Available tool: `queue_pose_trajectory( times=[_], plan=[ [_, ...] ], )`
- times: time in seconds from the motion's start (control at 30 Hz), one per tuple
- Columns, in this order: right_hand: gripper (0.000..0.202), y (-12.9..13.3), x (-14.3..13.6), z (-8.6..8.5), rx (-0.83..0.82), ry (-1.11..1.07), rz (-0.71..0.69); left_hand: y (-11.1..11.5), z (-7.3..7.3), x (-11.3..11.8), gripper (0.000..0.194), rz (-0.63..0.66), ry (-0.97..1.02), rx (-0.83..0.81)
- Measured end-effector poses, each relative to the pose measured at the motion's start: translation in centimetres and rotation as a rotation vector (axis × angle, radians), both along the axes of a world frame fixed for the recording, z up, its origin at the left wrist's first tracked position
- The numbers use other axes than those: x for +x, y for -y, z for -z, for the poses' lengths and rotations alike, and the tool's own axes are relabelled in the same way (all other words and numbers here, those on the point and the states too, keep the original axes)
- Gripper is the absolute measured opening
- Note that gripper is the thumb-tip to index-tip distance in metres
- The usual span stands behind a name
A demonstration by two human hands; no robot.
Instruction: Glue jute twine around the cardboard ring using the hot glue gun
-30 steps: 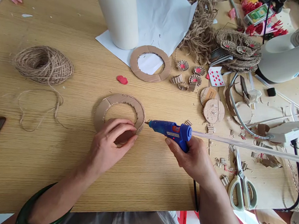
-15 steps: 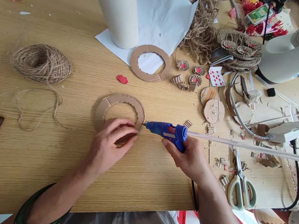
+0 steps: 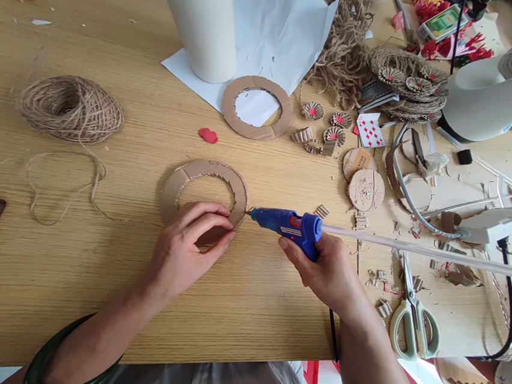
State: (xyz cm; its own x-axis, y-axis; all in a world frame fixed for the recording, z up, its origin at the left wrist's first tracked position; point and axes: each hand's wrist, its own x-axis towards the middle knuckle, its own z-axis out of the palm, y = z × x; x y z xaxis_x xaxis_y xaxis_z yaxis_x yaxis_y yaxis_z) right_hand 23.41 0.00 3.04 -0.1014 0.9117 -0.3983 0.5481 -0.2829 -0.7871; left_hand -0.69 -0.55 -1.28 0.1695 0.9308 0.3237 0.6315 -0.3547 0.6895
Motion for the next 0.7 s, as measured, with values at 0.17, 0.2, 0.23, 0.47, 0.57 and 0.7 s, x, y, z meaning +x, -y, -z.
queue_pose_trajectory(
  times=[0.17, 0.2, 0.23, 0.47, 0.57, 0.7],
  plan=[
    [0.047, -0.03, -0.01, -0.26, 0.001, -0.012, -0.007, 0.01, -0.04, 0.02, 0.010, -0.004, -0.001, -0.008],
    [0.047, -0.02, -0.02, -0.32, -0.005, -0.018, -0.009, 0.01, -0.05, 0.02, 0.010, -0.003, 0.003, -0.011],
    [0.047, -0.01, -0.04, -0.38, -0.013, -0.018, -0.012, 0.01, -0.05, 0.02, 0.009, -0.003, 0.006, -0.013],
    [0.048, 0.02, 0.01, -0.35, -0.014, 0.011, -0.025, 0.00, 0.00, -0.03, 0.011, 0.000, -0.004, -0.020],
    [0.047, 0.01, 0.02, -0.35, -0.018, -0.012, -0.020, 0.00, 0.02, -0.04, 0.011, -0.002, -0.002, -0.009],
    [0.046, 0.01, -0.08, -0.51, -0.020, -0.004, -0.041, 0.01, -0.05, -0.02, 0.011, -0.001, 0.001, -0.016]
  ],
)
